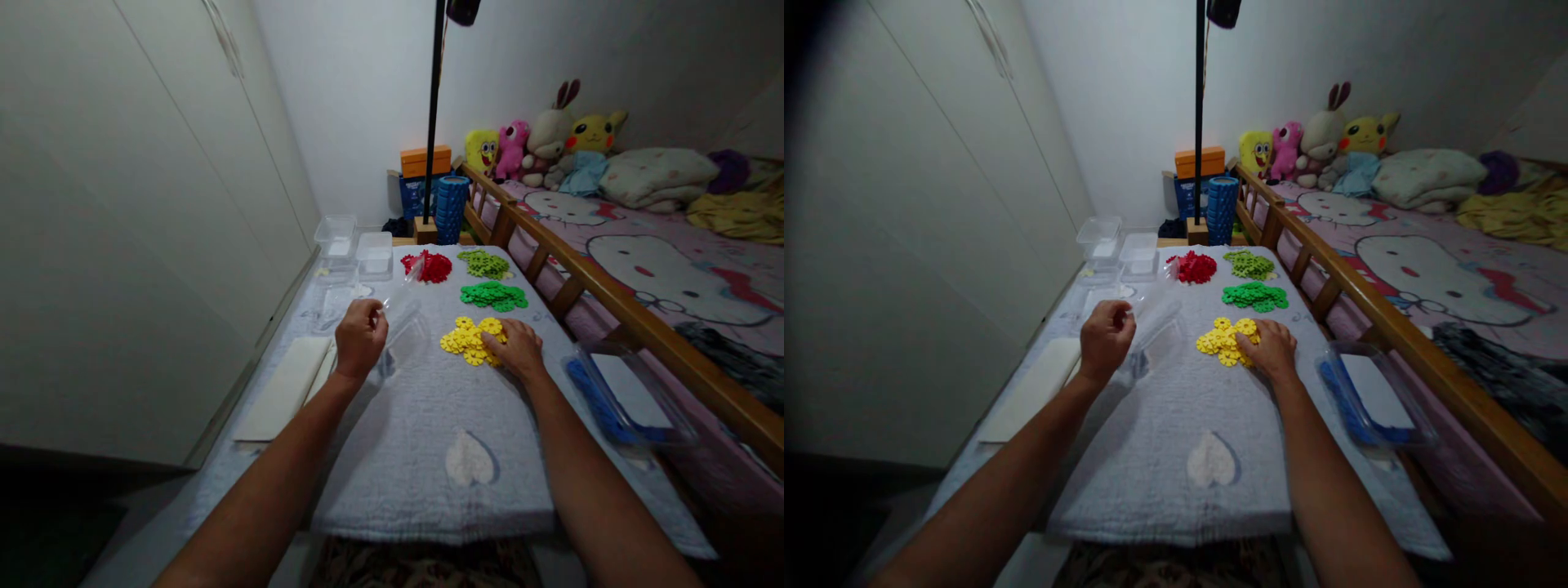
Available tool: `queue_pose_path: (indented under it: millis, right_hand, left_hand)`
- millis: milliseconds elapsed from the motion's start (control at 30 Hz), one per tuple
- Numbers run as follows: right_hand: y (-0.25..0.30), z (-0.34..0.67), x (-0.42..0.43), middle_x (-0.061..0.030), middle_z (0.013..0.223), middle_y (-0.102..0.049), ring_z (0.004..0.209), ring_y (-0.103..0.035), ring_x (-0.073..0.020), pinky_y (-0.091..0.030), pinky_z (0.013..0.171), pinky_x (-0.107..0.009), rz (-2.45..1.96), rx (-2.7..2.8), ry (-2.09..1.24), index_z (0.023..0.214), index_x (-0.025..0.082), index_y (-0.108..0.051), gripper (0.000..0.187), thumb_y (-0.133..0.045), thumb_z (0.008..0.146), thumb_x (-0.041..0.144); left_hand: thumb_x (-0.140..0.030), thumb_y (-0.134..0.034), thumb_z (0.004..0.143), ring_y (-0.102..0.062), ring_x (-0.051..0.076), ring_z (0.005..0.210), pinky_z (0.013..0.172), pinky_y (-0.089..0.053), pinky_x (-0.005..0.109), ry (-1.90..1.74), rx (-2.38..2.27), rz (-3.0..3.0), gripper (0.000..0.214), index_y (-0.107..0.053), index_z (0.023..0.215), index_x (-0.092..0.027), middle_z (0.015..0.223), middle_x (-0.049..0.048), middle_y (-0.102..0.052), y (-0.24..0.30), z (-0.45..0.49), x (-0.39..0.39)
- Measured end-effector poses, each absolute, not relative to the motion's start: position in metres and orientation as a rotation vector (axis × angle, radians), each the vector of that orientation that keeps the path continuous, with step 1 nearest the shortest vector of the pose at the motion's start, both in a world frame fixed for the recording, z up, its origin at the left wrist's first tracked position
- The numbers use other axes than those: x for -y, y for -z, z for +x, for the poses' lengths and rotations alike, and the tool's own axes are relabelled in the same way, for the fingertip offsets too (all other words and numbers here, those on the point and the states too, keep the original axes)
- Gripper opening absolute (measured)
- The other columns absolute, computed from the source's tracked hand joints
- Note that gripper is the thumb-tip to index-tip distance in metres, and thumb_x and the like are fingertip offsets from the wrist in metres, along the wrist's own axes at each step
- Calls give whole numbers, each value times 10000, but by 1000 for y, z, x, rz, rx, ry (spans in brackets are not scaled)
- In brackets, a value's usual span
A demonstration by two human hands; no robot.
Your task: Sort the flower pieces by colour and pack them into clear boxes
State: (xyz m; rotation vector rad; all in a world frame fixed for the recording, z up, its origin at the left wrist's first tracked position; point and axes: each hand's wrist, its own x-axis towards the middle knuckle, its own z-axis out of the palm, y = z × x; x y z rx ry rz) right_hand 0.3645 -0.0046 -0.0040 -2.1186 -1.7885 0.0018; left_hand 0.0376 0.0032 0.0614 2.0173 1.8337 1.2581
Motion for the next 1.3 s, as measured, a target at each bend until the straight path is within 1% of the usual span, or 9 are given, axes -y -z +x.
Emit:
queue_pose_path:
  millis: [100, 233, 367, 567, 800, 900, 1000, 1133, 1300]
  right_hand:
    - [4, 364, 5, -125, 1347, -655, 1252, -526, -341, -395, 1019, -477, -2107, 1787, -4, 1298, 211, -664, 531, -507, 923, 552]
    - [4, 364, 5, -125, 1342, -657, 1241, -531, -339, -392, 1023, -478, -2091, 1787, 2, 1289, 215, -670, 522, -508, 918, 544]
    - [3, 362, 5, -120, 1350, -654, 1249, -529, -340, -391, 1032, -481, -2081, 1797, -13, 1292, 218, -671, 525, -515, 915, 548]
    - [2, 359, 5, -132, 1329, -660, 1217, -537, -342, -407, 1004, -481, -2073, 1816, 14, 1265, 218, -682, 513, -511, 917, 554]
    - [2, 360, 5, -122, 1326, -665, 1210, -538, -334, -399, 1011, -483, -2066, 1813, 11, 1254, 228, -686, 504, -495, 920, 553]
    - [2, 360, 5, -128, 1330, -663, 1214, -541, -332, -399, 1014, -483, -2068, 1806, 14, 1251, 224, -688, 501, -483, 932, 552]
    - [2, 360, 5, -131, 1344, -655, 1228, -539, -334, -406, 1012, -485, -2076, 1815, 16, 1261, 218, -683, 492, -490, 940, 537]
    - [3, 361, 5, -126, 1349, -651, 1239, -539, -329, -411, 1016, -477, -2087, 1830, 18, 1263, 218, -676, 486, -507, 937, 537]
    - [3, 361, 5, -119, 1361, -648, 1259, -534, -330, -400, 1035, -483, -2081, 1818, -17, 1275, 216, -668, 502, -509, 932, 547]
  left_hand:
    - [-250, -606, 801, -602, 150, 675, 678, -499, 279, -1351, -1674, 1534, 114, -629, 903, -204, 745, -7, -584, -42, 44, -1]
    - [-252, -651, 737, -580, 108, 543, 501, -431, 214, -1321, -1525, 956, 148, -553, 833, -197, 690, -44, -558, -27, 39, 0]
    - [-199, -699, 731, -586, 87, 546, 495, -451, 181, -1280, -1468, 706, 183, -534, 807, -180, 686, -35, -571, -27, 27, 5]
    - [-146, -703, 799, -637, 104, 589, 539, -516, 195, -1177, -1451, 570, 233, -503, 915, -181, 722, -4, -608, -34, 12, 13]
    - [-297, -735, 799, -680, 146, 649, 576, -520, 261, -984, -1830, 997, 375, -503, 1084, -221, 979, 41, -623, -32, -5, 13]
    - [-299, -693, 816, -708, 229, 896, 764, -565, 340, -832, -1988, 1472, 306, -558, 1071, -198, 1090, 100, -635, -35, -10, 10]
    - [-281, -593, 886, -660, 276, 1129, 940, -532, 377, -712, -2165, 1866, 252, -607, 1124, -198, 1217, 131, -608, -47, -11, 2]
    - [-231, -534, 922, -684, 273, 1094, 872, -533, 368, -559, -2363, 1971, 386, -563, 1307, -204, 1399, 148, -528, -60, -13, -20]
    - [-218, -484, 951, -704, 293, 985, 759, -515, 372, -331, -2404, 2056, 328, -614, 1252, -205, 1307, 140, -616, -58, -22, -43]
